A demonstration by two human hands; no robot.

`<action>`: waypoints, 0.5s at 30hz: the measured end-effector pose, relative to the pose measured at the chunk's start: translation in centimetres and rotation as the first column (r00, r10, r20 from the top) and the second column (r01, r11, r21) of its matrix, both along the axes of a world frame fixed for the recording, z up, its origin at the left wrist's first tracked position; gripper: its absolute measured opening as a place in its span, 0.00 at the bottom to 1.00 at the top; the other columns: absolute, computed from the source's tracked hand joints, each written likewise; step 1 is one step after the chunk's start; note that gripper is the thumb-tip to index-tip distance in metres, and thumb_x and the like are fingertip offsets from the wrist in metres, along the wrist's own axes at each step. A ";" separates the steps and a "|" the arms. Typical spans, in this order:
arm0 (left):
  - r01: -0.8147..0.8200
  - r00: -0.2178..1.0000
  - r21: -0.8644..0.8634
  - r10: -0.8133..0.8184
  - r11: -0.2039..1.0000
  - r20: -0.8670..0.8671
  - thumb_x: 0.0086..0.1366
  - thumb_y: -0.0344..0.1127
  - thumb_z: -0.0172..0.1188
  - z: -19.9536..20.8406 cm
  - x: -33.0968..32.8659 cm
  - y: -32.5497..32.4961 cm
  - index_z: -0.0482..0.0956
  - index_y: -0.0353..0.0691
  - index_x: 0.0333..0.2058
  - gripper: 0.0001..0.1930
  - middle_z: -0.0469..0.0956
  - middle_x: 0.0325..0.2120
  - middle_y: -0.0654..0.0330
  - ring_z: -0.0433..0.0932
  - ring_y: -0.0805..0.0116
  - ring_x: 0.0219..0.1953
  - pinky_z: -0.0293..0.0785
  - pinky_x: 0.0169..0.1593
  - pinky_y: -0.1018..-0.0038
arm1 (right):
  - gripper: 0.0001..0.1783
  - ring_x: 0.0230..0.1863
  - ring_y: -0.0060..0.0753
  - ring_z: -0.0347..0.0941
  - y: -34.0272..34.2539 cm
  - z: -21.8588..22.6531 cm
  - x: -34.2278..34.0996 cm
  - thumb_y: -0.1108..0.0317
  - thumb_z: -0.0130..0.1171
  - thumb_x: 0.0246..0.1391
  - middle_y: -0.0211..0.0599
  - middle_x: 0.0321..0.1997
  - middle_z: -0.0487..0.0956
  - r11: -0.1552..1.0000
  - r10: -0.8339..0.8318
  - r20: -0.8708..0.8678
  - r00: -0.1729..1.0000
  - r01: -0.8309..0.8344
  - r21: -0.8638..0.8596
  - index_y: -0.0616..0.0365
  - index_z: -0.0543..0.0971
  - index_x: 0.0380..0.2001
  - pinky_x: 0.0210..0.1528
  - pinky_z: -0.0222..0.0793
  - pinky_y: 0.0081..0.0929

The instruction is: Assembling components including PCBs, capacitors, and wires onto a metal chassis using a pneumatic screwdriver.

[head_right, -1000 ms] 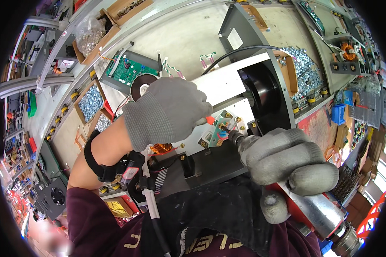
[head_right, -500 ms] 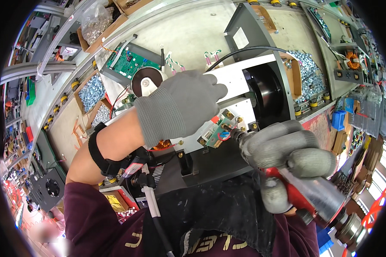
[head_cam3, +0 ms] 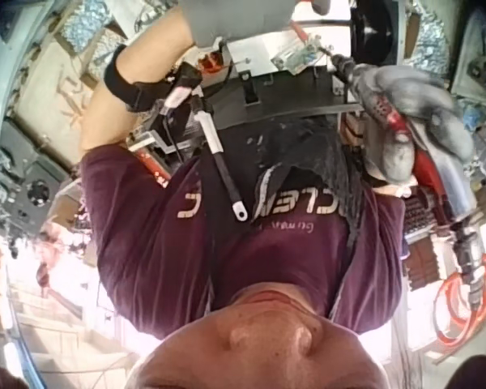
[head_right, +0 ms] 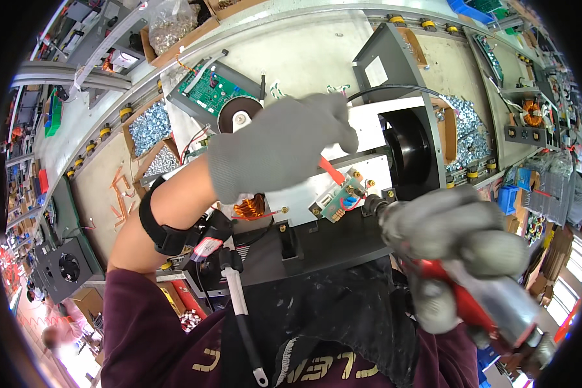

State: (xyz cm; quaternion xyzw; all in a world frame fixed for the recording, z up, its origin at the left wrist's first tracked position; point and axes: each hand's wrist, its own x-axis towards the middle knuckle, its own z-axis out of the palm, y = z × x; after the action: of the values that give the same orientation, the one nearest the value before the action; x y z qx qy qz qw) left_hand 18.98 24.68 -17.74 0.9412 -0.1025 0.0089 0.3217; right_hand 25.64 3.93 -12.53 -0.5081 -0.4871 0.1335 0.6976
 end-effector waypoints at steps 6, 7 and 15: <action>-0.549 0.828 -0.798 0.033 0.251 -0.560 0.69 0.39 0.47 3.7 -3.5 -0.3 0.70 0.32 0.47 0.16 0.78 0.37 0.53 0.80 0.71 0.29 0.74 0.23 0.82 | 0.18 0.29 0.28 0.58 -0.2 3.1 0.0 0.60 0.55 0.51 0.30 0.29 0.59 0.974 -0.150 -0.033 0.988 0.153 0.167 0.53 0.64 0.43 0.25 0.60 0.24; -0.576 0.810 -0.804 -0.029 0.151 -0.586 0.68 0.42 0.47 4.3 -4.0 -0.5 0.69 0.31 0.46 0.18 0.78 0.35 0.52 0.80 0.71 0.28 0.74 0.23 0.82 | 0.18 0.29 0.28 0.58 0.1 3.6 -0.3 0.60 0.55 0.51 0.30 0.29 0.59 0.981 -0.090 -0.039 0.995 0.096 0.169 0.52 0.65 0.43 0.25 0.60 0.23; -0.547 0.837 -0.836 0.041 0.038 -0.545 0.67 0.40 0.51 6.8 -7.0 -2.3 0.66 0.28 0.47 0.20 0.75 0.37 0.51 0.80 0.65 0.34 0.81 0.33 0.76 | 0.18 0.29 0.25 0.57 1.3 7.6 -2.9 0.60 0.55 0.52 0.27 0.30 0.59 0.956 0.134 -0.005 0.991 -0.128 0.263 0.49 0.66 0.44 0.28 0.59 0.22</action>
State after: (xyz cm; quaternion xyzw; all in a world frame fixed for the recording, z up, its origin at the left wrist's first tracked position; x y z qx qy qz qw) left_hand 11.96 22.39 -10.90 0.4648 0.1954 -0.0383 0.8627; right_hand 22.78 5.23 -4.96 -0.3764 -0.5250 0.1195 0.7540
